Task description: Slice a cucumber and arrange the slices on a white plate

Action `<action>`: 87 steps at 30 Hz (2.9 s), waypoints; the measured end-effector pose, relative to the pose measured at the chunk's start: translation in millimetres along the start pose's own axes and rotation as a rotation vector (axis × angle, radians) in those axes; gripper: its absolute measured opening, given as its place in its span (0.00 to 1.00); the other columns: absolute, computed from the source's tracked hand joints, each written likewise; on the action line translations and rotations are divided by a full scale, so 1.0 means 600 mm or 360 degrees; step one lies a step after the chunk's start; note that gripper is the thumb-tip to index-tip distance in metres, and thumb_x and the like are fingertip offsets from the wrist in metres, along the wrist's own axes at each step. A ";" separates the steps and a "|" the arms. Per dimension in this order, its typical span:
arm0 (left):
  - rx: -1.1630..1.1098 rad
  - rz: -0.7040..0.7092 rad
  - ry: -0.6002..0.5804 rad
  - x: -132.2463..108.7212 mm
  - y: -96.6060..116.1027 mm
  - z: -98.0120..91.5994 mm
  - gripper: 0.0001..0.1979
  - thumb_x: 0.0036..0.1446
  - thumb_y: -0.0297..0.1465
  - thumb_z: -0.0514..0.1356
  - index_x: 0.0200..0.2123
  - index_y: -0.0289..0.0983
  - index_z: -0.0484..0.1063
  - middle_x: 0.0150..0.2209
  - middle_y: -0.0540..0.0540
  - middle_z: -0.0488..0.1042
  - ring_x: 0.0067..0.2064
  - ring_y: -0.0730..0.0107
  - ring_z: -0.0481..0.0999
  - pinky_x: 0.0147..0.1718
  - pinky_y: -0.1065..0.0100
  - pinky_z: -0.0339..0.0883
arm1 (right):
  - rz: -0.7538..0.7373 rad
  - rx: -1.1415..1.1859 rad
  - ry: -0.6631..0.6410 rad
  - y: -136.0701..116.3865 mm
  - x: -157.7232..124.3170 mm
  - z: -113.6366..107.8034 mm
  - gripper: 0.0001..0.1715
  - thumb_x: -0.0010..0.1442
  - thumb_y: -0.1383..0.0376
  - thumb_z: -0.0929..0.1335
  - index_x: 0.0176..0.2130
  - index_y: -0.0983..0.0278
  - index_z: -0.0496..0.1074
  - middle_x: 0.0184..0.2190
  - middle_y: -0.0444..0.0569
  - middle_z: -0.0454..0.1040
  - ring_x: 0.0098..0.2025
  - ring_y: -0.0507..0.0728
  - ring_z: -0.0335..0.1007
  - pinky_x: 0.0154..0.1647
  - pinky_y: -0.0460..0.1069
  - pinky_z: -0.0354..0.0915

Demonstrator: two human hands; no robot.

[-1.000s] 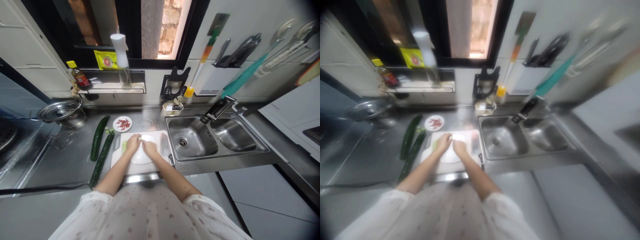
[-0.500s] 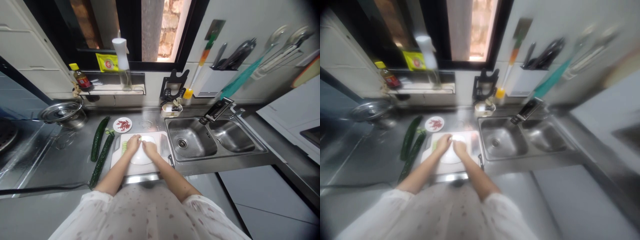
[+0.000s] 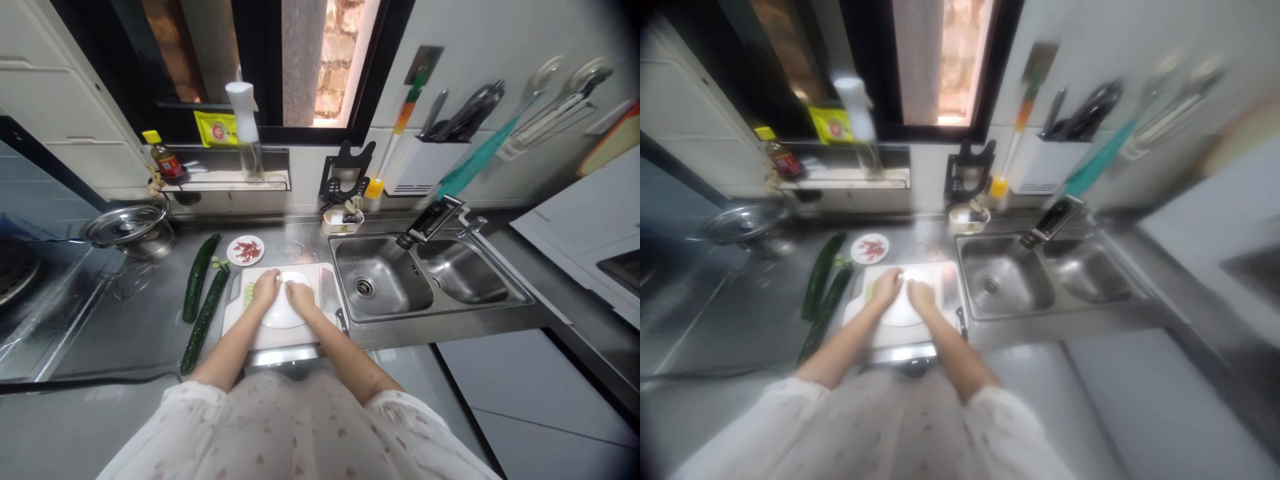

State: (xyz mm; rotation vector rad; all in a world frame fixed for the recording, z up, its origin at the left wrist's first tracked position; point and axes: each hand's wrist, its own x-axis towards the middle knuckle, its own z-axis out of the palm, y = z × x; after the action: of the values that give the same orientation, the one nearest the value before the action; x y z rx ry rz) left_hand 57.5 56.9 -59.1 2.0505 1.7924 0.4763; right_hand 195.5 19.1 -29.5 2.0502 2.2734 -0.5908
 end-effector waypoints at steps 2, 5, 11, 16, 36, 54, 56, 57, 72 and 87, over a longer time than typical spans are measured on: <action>0.0008 0.0004 -0.0005 -0.001 0.000 0.000 0.14 0.60 0.29 0.54 0.49 0.39 0.71 0.47 0.42 0.74 0.51 0.62 0.71 0.50 0.65 0.62 | 0.0008 -0.0002 -0.0010 -0.001 -0.001 0.001 0.24 0.70 0.61 0.52 0.51 0.63 0.69 0.44 0.55 0.77 0.46 0.57 0.72 0.44 0.49 0.60; 0.0022 -0.0010 -0.0024 -0.001 0.002 -0.001 0.14 0.60 0.29 0.54 0.48 0.39 0.71 0.47 0.42 0.74 0.52 0.62 0.71 0.50 0.65 0.62 | 0.0025 -0.0014 -0.0010 -0.003 -0.003 0.001 0.24 0.70 0.60 0.52 0.52 0.63 0.70 0.44 0.56 0.77 0.47 0.57 0.72 0.44 0.49 0.61; 0.0027 -0.0033 -0.0039 -0.001 0.007 -0.003 0.14 0.60 0.30 0.54 0.49 0.40 0.71 0.47 0.42 0.74 0.51 0.62 0.71 0.50 0.65 0.62 | 0.0038 -0.0003 0.0008 -0.003 -0.005 0.002 0.24 0.71 0.60 0.53 0.51 0.64 0.70 0.44 0.56 0.76 0.47 0.57 0.72 0.45 0.49 0.61; 0.0029 -0.0027 -0.0029 -0.002 0.005 -0.002 0.14 0.60 0.30 0.55 0.48 0.40 0.71 0.47 0.42 0.74 0.51 0.62 0.71 0.49 0.66 0.63 | 0.0033 0.0005 -0.0006 -0.003 -0.004 0.001 0.24 0.70 0.60 0.52 0.51 0.64 0.70 0.44 0.56 0.77 0.46 0.57 0.72 0.44 0.48 0.61; 0.0026 -0.0043 -0.0049 -0.001 0.008 -0.006 0.13 0.60 0.31 0.55 0.47 0.39 0.72 0.46 0.43 0.74 0.48 0.62 0.72 0.46 0.66 0.63 | 0.0031 0.0008 0.0018 -0.007 -0.001 -0.009 0.21 0.70 0.61 0.53 0.50 0.64 0.69 0.42 0.55 0.77 0.45 0.57 0.72 0.42 0.49 0.61; -0.0510 -0.0455 0.0300 -0.136 -0.076 -0.049 0.17 0.55 0.36 0.57 0.45 0.37 0.74 0.34 0.47 0.77 0.35 0.67 0.75 0.36 0.70 0.66 | 0.0039 0.0386 0.0184 0.034 -0.115 0.006 0.22 0.67 0.60 0.57 0.54 0.59 0.72 0.39 0.49 0.79 0.41 0.55 0.74 0.40 0.45 0.61; -0.0483 -0.0581 0.0296 -0.157 -0.095 -0.051 0.17 0.55 0.38 0.57 0.46 0.38 0.74 0.34 0.48 0.77 0.35 0.66 0.75 0.35 0.70 0.66 | 0.0065 0.0412 0.0201 0.037 -0.124 0.011 0.21 0.67 0.60 0.58 0.53 0.58 0.73 0.38 0.48 0.80 0.41 0.56 0.74 0.39 0.45 0.61; -0.0450 -0.0627 0.0292 -0.167 -0.103 -0.051 0.17 0.55 0.38 0.57 0.46 0.39 0.74 0.34 0.48 0.77 0.36 0.66 0.76 0.35 0.70 0.66 | 0.0079 0.0425 0.0205 0.037 -0.128 0.014 0.21 0.67 0.60 0.58 0.52 0.58 0.73 0.38 0.48 0.80 0.41 0.56 0.74 0.39 0.45 0.61; 0.0140 -0.0733 0.0079 -0.205 -0.100 -0.049 0.17 0.55 0.43 0.57 0.43 0.39 0.73 0.39 0.43 0.77 0.42 0.58 0.76 0.38 0.64 0.62 | 0.0078 0.0578 0.0309 0.041 -0.138 0.017 0.21 0.66 0.60 0.59 0.50 0.60 0.75 0.35 0.47 0.80 0.38 0.55 0.74 0.40 0.45 0.62; -0.0406 -0.0827 0.0279 -0.200 -0.109 -0.030 0.07 0.51 0.36 0.59 0.33 0.40 0.71 0.33 0.46 0.77 0.37 0.62 0.76 0.34 0.69 0.61 | 0.0041 0.0752 0.0433 0.052 -0.141 0.028 0.18 0.63 0.60 0.61 0.43 0.61 0.77 0.33 0.50 0.79 0.36 0.57 0.74 0.37 0.46 0.63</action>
State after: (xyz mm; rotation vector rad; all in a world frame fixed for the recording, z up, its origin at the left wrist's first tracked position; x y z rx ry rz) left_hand -23.5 -53.1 -76.3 1.3399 2.1396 0.6949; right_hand 232.9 -64.5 -30.5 2.4999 2.4277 -0.9842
